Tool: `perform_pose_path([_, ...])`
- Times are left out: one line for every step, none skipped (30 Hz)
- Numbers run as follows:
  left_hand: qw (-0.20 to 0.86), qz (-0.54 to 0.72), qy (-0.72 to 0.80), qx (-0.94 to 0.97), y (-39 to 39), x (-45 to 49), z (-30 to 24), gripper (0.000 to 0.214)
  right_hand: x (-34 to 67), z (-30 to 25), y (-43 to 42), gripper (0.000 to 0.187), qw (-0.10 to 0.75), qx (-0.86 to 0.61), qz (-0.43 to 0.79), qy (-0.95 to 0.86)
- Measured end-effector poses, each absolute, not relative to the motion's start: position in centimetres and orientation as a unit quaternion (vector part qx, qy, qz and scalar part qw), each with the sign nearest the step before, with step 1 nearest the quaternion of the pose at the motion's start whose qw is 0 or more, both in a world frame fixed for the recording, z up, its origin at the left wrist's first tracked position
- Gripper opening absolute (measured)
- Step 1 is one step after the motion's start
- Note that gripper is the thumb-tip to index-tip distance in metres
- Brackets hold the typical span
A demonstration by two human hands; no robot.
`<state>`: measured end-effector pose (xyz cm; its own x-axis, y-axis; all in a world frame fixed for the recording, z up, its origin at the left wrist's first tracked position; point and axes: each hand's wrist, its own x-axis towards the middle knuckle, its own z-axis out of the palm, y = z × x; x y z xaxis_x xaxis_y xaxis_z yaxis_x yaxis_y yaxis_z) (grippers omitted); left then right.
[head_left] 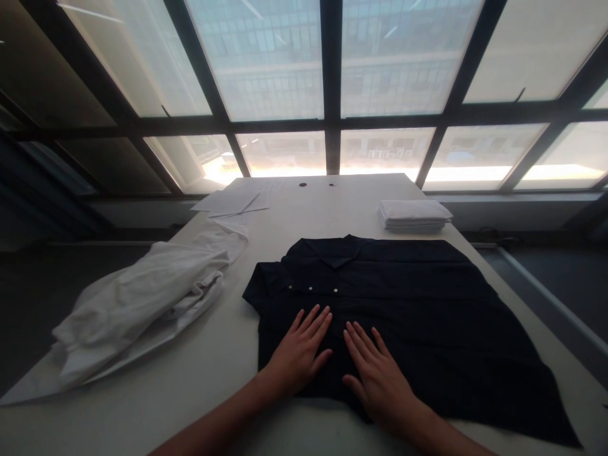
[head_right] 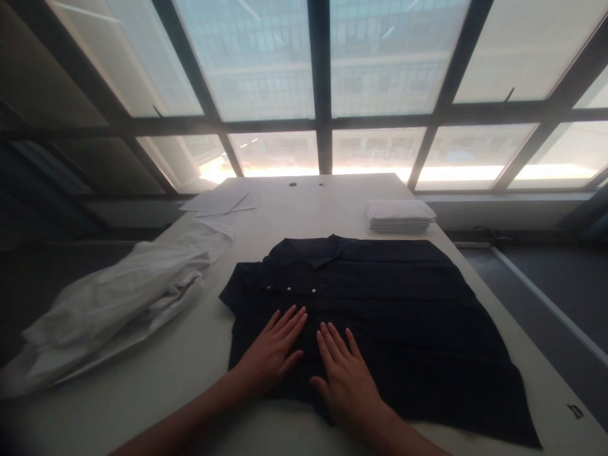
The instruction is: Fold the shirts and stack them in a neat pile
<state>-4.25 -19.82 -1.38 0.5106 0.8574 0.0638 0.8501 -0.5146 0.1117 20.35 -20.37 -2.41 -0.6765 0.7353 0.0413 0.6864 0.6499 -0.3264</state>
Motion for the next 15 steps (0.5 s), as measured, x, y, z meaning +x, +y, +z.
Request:
perform_pose_path([0.028,0.053,0.496,0.866,-19.8,-4.2,-1.4,0.072,20.3,-2.5,-20.4,0.074,0.082,-0.407,0.144,-0.898])
perform_pose_path([0.022,0.053,0.501,0.864,-19.8,-4.2,-1.5,0.073,20.3,-2.5,-20.4,0.073,0.079,-0.421,0.146,-0.892])
perform_pose_path([0.016,0.053,0.505,0.861,-19.8,-4.2,-1.5,0.074,20.3,-2.4,-20.4,0.071,0.077,-0.432,0.148,-0.886])
perform_pose_path([0.01,0.054,0.508,0.86,-19.9,-4.2,-1.6,0.075,20.4,-2.3,-20.3,0.07,0.075,-0.44,0.151,-0.882])
perform_pose_path([0.003,0.056,0.511,0.858,-19.9,-4.2,-1.6,0.075,20.4,-2.2,-20.3,0.068,0.074,-0.444,0.155,-0.879])
perform_pose_path([-0.003,0.058,0.513,0.856,-19.9,-4.2,-1.7,0.076,20.5,-2.1,-20.1,0.066,0.074,-0.447,0.158,-0.877])
perform_pose_path([-0.008,0.06,0.515,0.855,-19.9,-4.3,-1.8,0.076,20.6,-2.0,-20.0,0.064,0.076,-0.451,0.159,-0.875])
perform_pose_path([-0.011,0.062,0.517,0.853,-19.9,-4.3,-1.8,0.076,20.8,-1.9,-19.8,0.063,0.078,-0.458,0.159,-0.871])
perform_pose_path([-0.013,0.063,0.519,0.852,-19.9,-4.3,-1.9,0.076,20.9,-1.9,-19.5,0.062,0.081,-0.469,0.157,-0.865])
perform_pose_path([-0.013,0.063,0.521,0.851,-19.9,-4.3,-1.9,0.076,21.1,-1.9,-19.2,0.061,0.083,-0.482,0.153,-0.859])
perform_pose_path([-0.011,0.063,0.522,0.85,-19.9,-4.3,-1.9,0.076,21.3,-2.0,-18.9,0.06,0.085,-0.495,0.146,-0.853])
perform_pose_path([-0.009,0.064,0.523,0.85,-19.9,-4.3,-1.9,0.075,21.5,-2.1,-18.5,0.059,0.086,-0.507,0.139,-0.846])
perform_pose_path([-0.006,0.064,0.524,0.849,-19.9,-4.3,-1.9,0.075,21.8,-2.2,-18.1,0.058,0.086,-0.519,0.13,-0.84])
perform_pose_path([-0.004,0.064,0.525,0.849,-19.9,-4.4,-1.9,0.075,22.0,-2.3,-17.7,0.058,0.087,-0.532,0.122,-0.833])
perform_pose_path([-0.001,0.063,0.525,0.849,-19.9,-4.4,-1.9,0.075,22.3,-2.4,-17.3,0.057,0.087,-0.545,0.115,-0.826])
